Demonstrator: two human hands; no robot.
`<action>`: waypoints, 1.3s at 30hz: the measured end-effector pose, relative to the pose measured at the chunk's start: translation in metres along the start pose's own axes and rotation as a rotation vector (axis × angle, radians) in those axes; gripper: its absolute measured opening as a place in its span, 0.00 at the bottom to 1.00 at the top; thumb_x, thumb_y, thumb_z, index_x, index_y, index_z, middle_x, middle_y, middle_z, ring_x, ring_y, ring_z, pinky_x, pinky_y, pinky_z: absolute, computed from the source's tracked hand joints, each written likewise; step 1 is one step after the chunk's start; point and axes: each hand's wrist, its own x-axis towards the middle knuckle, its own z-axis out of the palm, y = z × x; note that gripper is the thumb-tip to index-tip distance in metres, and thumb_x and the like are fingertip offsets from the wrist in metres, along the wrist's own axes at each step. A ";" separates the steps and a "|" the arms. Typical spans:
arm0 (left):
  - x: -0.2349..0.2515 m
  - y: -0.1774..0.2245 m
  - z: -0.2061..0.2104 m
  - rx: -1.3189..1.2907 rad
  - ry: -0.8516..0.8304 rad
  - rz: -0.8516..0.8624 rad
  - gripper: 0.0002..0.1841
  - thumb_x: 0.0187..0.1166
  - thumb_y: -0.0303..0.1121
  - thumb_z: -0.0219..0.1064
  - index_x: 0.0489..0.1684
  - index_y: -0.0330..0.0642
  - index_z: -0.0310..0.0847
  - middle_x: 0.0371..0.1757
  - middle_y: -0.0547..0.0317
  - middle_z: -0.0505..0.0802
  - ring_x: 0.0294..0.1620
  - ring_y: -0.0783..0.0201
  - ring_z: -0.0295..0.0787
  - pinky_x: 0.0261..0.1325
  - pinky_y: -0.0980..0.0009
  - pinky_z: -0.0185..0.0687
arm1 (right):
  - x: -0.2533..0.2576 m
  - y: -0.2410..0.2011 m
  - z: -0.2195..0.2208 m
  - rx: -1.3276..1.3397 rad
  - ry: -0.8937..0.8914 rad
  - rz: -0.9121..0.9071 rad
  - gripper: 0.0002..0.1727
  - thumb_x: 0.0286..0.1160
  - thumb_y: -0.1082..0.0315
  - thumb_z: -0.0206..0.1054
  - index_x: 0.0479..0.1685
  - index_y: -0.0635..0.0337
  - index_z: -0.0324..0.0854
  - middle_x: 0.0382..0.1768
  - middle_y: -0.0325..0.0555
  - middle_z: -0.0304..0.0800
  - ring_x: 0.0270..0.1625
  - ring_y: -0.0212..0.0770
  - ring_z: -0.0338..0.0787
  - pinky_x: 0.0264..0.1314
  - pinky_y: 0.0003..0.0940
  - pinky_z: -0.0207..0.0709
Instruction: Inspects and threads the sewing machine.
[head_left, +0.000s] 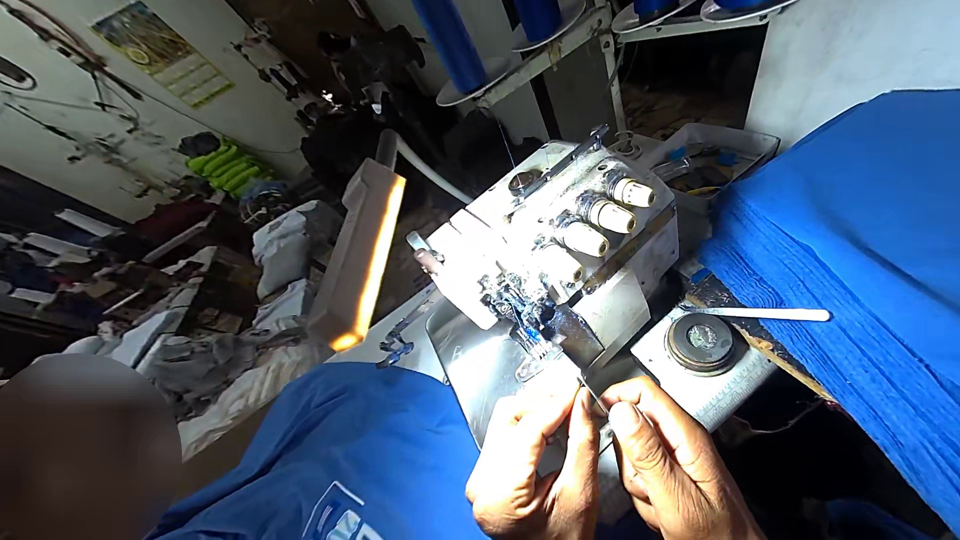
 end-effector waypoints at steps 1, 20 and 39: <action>0.000 0.000 0.000 0.010 0.001 0.000 0.04 0.67 0.25 0.75 0.34 0.36 0.95 0.35 0.59 0.93 0.32 0.69 0.90 0.33 0.77 0.90 | 0.000 0.001 0.000 -0.007 0.006 -0.003 0.13 0.94 0.61 0.51 0.57 0.55 0.80 0.18 0.33 0.65 0.14 0.26 0.64 0.12 0.22 0.61; 0.035 -0.006 -0.001 0.588 0.080 -0.077 0.04 0.73 0.37 0.76 0.34 0.50 0.96 0.36 0.67 0.87 0.43 0.71 0.83 0.42 0.73 0.78 | 0.010 0.011 -0.113 -1.190 0.303 -0.138 0.26 0.81 0.52 0.57 0.73 0.54 0.78 0.30 0.46 0.87 0.25 0.44 0.83 0.25 0.50 0.76; 0.034 -0.002 0.026 0.716 0.141 -0.318 0.08 0.74 0.43 0.75 0.29 0.52 0.89 0.32 0.68 0.83 0.29 0.67 0.81 0.37 0.54 0.78 | 0.030 0.089 -0.060 -1.197 0.216 -0.529 0.15 0.72 0.65 0.58 0.34 0.51 0.94 0.35 0.39 0.94 0.38 0.38 0.87 0.41 0.36 0.77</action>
